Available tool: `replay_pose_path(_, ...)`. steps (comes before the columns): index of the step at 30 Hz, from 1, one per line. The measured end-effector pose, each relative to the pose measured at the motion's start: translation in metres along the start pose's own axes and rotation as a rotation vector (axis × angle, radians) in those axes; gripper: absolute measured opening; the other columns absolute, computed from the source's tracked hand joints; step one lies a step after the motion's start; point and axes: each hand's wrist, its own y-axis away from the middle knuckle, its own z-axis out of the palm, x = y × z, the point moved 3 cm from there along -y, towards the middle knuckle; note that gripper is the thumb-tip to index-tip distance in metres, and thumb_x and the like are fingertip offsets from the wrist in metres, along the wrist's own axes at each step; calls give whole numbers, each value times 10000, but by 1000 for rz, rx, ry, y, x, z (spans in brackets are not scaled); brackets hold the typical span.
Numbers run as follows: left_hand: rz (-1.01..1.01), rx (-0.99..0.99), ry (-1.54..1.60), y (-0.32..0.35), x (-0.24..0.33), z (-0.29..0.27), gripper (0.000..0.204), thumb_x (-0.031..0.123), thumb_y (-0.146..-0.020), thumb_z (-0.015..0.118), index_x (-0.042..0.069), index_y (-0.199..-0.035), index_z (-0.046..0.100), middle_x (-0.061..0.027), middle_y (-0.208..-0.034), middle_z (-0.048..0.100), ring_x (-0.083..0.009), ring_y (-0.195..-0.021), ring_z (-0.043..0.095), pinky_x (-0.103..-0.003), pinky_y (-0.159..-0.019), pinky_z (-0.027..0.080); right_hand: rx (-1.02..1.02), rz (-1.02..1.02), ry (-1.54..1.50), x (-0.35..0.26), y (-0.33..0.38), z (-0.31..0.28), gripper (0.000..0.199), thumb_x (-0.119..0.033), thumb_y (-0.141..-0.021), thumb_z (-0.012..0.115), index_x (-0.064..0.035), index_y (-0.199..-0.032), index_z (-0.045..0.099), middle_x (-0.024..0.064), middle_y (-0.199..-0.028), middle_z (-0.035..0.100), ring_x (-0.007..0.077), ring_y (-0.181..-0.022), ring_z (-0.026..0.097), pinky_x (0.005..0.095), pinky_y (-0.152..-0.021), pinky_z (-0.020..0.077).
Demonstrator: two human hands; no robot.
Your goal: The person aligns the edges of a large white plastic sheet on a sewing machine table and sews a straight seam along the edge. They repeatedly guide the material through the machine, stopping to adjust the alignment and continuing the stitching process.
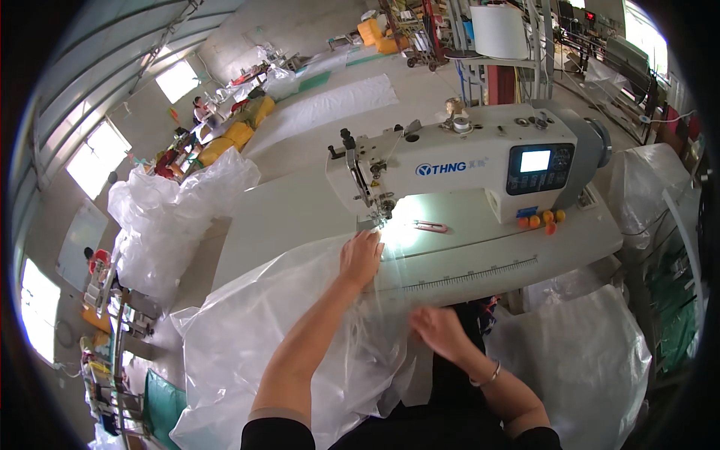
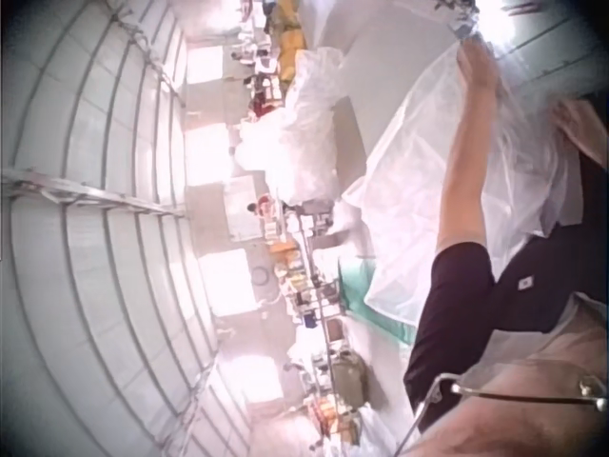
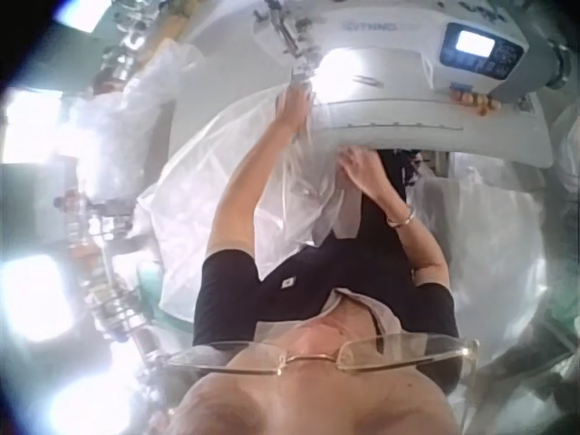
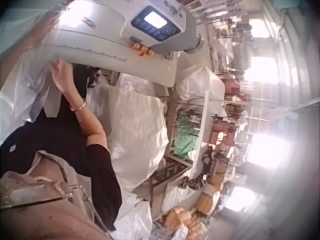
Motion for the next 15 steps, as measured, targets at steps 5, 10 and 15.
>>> replay_pose_path(5, 193, 257, 80, 7, 0, -3, 239, 107, -804, 643, 18, -1026, 632, -88, -1021, 575, -296, -1009, 548, -412, -855, 457, 232, -127, 207, -21, -109, -18, 215, -221, -878, 622, -22, -828, 687, 163, -688, 655, 308, -641, 659, 380, -589, 501)
replay_pose_path(10, 158, 178, 150, 0, -11, 6, 158, 130, -813, 635, 40, -943, 650, -75, -1021, 573, -275, -1030, 534, -405, -872, 443, 281, -20, 526, -8, -184, -3, 258, -252, -818, 659, -11, -733, 687, 173, -672, 648, 307, -650, 664, 387, -596, 510)
replay_pose_path(15, 155, 117, 140, -1, -17, 10, 158, 160, -825, 630, 62, -948, 650, -67, -1035, 569, -260, -1050, 526, -404, -888, 435, 219, 26, 704, -3, -204, 2, 218, -223, -778, 643, -30, -689, 689, 176, -696, 657, 327, -671, 662, 411, -622, 518)
